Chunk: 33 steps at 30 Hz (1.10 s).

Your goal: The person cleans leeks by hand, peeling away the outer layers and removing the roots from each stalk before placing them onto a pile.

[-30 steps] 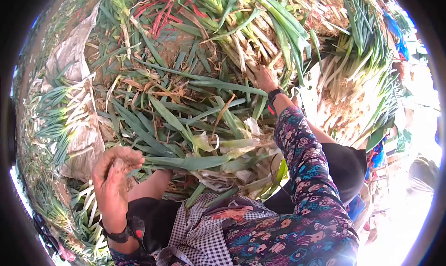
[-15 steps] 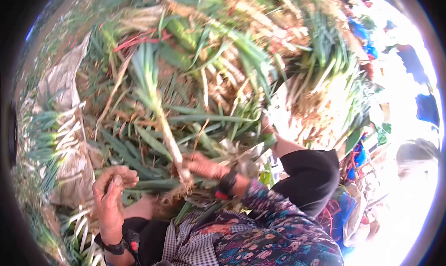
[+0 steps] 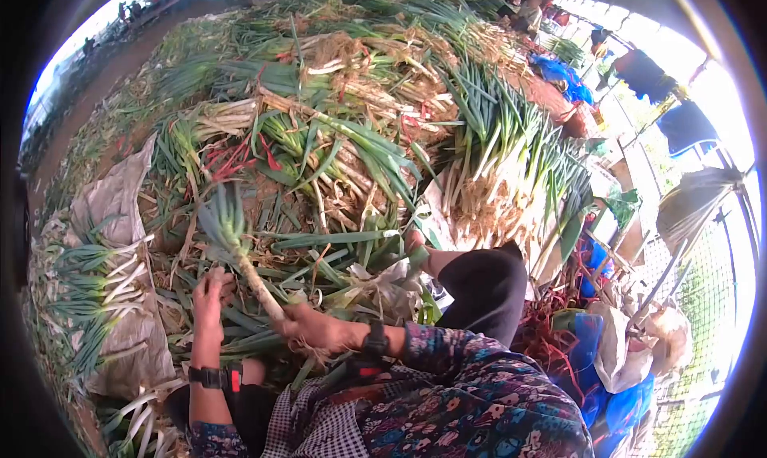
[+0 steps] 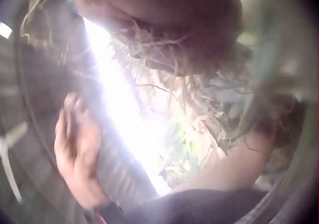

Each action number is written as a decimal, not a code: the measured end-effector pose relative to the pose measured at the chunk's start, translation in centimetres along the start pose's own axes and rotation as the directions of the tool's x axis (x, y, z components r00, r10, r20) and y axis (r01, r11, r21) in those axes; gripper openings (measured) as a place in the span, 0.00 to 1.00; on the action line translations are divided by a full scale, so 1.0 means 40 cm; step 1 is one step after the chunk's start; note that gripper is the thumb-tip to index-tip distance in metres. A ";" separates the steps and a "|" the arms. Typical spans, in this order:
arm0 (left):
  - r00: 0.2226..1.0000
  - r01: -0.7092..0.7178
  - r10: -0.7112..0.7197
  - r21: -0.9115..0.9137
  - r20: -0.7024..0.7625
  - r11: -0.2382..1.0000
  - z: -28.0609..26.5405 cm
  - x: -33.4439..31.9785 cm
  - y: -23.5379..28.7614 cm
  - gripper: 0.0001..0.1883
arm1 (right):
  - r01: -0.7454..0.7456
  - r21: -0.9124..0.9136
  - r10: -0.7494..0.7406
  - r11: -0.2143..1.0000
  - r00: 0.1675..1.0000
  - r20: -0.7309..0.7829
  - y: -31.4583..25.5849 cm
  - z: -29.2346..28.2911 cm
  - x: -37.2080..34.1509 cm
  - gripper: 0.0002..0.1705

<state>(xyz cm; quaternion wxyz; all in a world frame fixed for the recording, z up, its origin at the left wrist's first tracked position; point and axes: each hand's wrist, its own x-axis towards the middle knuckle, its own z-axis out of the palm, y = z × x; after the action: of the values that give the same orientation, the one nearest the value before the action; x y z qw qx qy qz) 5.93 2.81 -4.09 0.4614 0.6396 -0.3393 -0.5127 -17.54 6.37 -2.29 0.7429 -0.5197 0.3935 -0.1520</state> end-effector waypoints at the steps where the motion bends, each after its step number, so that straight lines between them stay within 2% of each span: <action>1: 0.998 0.013 -0.017 -0.072 -0.055 0.997 -0.008 0.024 -0.013 0.18 | 0.076 -0.062 -0.075 0.995 0.997 0.019 -0.013 0.007 -0.039 0.20; 2: 0.994 0.023 -0.038 -0.141 -0.107 0.990 -0.023 0.050 -0.028 0.18 | 0.082 -0.064 -0.082 0.995 0.997 0.014 -0.016 0.012 -0.071 0.20; 3: 0.994 0.015 -0.029 -0.139 -0.102 0.990 -0.034 0.057 -0.020 0.18 | 0.151 -0.166 -0.152 0.974 0.988 0.006 -0.018 0.014 -0.099 0.20; 4: 0.993 -0.032 -0.009 -0.337 -0.121 0.941 -0.045 0.064 -0.014 0.20 | 0.214 -0.266 -0.221 0.940 0.975 0.005 -0.018 0.018 -0.118 0.20; 5: 0.990 -0.083 0.009 -0.519 -0.144 0.851 -0.058 0.067 -0.007 0.22 | 0.239 -0.283 -0.242 0.929 0.970 0.026 0.015 0.019 -0.119 0.18; 6: 0.989 -0.093 0.019 -0.518 -0.145 0.850 -0.070 0.062 0.004 0.22 | 0.248 -0.287 -0.252 0.925 0.967 0.026 0.015 0.027 -0.128 0.18; 9: 0.979 -0.203 0.141 -0.718 -0.146 0.666 -0.088 0.024 0.026 0.25 | 0.459 -0.474 -0.497 0.751 0.866 0.050 0.034 0.041 -0.144 0.15; 10: 0.979 -0.204 0.145 -0.717 -0.143 0.666 -0.075 0.002 0.043 0.25 | 0.460 -0.476 -0.501 0.750 0.864 0.048 0.043 0.046 -0.143 0.15; 12: 0.958 -0.271 0.239 -0.777 -0.160 0.568 -0.055 -0.033 0.062 0.24 | 0.504 -0.554 -0.571 0.662 0.818 0.062 0.060 0.058 -0.135 0.16; 14: 0.953 -0.264 0.278 -0.784 -0.122 0.562 -0.068 -0.025 0.053 0.24 | 0.511 -0.577 -0.584 0.637 0.809 0.070 0.096 0.068 -0.128 0.17; 16: 0.937 -0.260 0.347 -0.725 -0.030 0.638 -0.053 -0.047 0.115 0.25 | 0.514 -0.600 -0.598 0.612 0.798 0.074 0.125 0.054 -0.108 0.18; 18: 0.940 -0.266 0.341 -0.688 -0.030 0.675 -0.054 -0.045 0.121 0.26 | 0.285 -0.789 -0.370 0.544 0.926 0.078 0.152 0.030 -0.068 0.17; 19: 0.940 -0.239 0.341 -0.703 0.006 0.670 -0.039 -0.071 0.143 0.25 | 0.260 -0.752 -0.318 0.605 0.946 0.072 0.180 0.014 -0.035 0.18; 20: 0.945 -0.219 0.326 -0.711 0.015 0.668 -0.044 -0.096 0.151 0.24 | 0.338 -0.792 -0.423 0.509 0.899 0.112 0.201 -0.007 -0.006 0.19; 21: 0.941 -0.267 0.337 -0.699 -0.040 0.663 -0.055 -0.072 0.130 0.23 | 0.498 -0.784 -0.585 0.371 0.781 0.219 0.195 -0.020 0.034 0.22; 23: 0.917 -0.323 0.392 -0.721 -0.077 0.613 -0.046 -0.039 0.130 0.21 | 0.265 -0.620 -0.364 0.738 0.931 -0.035 0.064 0.003 0.033 0.25; 24: 0.895 -0.334 0.440 -0.760 -0.071 0.557 -0.029 -0.045 0.144 0.20 | 0.329 -0.481 -0.379 0.813 0.925 -0.008 0.044 -0.018 0.074 0.26; 25: 0.892 -0.369 0.434 -0.758 -0.127 0.537 -0.022 -0.034 0.138 0.20 | 0.379 -0.327 -0.395 0.866 0.919 0.019 0.022 -0.039 0.115 0.26; 26: 0.879 -0.405 0.444 -0.761 -0.172 0.507 -0.012 -0.025 0.139 0.20 | 0.437 -0.246 -0.455 0.865 0.891 -0.016 -0.030 -0.021 0.113 0.30; 28: 0.867 -0.401 0.469 -0.792 -0.167 0.459 0.006 -0.026 0.145 0.19 | 0.504 -0.253 -0.528 0.826 0.848 -0.035 -0.132 0.022 0.115 0.34; 30: 0.883 -0.383 0.435 -0.808 -0.178 0.448 0.022 -0.032 0.149 0.17 | 0.608 -0.147 -0.623 0.780 0.777 -0.087 -0.183 0.060 0.140 0.29; 32: 0.875 -0.403 0.453 -0.773 -0.169 0.490 0.024 -0.018 0.136 0.21 | 0.614 -0.159 -0.634 0.773 0.744 -0.212 -0.188 0.063 0.196 0.21; 33: 0.878 -0.403 0.446 -0.773 -0.175 0.490 0.026 -0.019 0.130 0.21 | 0.513 0.010 -0.486 0.858 0.820 -0.302 -0.192 0.063 0.211 0.12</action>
<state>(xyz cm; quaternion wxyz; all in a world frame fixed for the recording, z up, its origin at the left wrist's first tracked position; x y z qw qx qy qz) 4.93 1.45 0.99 0.7979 0.2525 -0.2353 -0.4942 -8.83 -0.51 1.33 0.6344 -0.5423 0.3401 -0.4334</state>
